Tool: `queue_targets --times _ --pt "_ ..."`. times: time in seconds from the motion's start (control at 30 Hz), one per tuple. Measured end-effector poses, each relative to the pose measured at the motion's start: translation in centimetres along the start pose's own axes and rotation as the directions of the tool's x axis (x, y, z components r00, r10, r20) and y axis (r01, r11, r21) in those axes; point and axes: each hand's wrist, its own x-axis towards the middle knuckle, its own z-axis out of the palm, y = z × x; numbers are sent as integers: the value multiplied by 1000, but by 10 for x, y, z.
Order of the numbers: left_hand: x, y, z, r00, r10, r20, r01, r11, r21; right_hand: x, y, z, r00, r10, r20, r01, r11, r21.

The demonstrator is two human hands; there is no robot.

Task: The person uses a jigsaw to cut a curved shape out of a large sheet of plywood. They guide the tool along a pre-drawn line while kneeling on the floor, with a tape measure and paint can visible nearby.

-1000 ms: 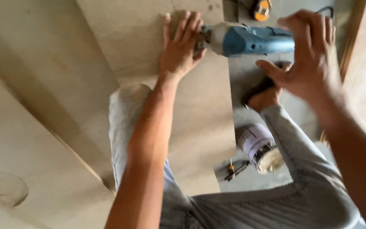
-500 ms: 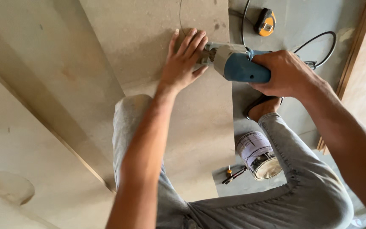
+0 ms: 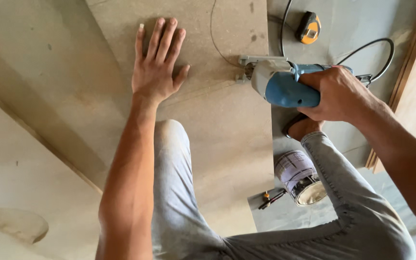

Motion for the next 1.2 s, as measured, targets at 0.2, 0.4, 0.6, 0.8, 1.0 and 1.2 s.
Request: queue_targets --times 0.2,0.4,0.6,0.8,1.0,1.2 --pt "-3 3 -4 999 8 -50 -9 999 -37 0 7 9 999 -25 -38 27 998 58" --pt "-1 6 -14 994 22 -105 -27 998 -50 -3 0 8 987 -125 -105 132 989 60" --pt "1 5 -9 999 3 -53 -4 1000 -15 -7 -11 -3 994 -72 -82 81 989 120" --pt "2 4 -11 998 2 -55 -3 1000 -23 -6 -13 -5 989 -94 -117 106 990 96" --pt "0 9 -19 994 2 -110 -6 999 -35 -7 -12 2 988 -82 -128 90 994 56" --pt "2 9 -19 993 -1 -120 -2 1000 -29 -11 -9 7 977 -104 -186 138 975 176"
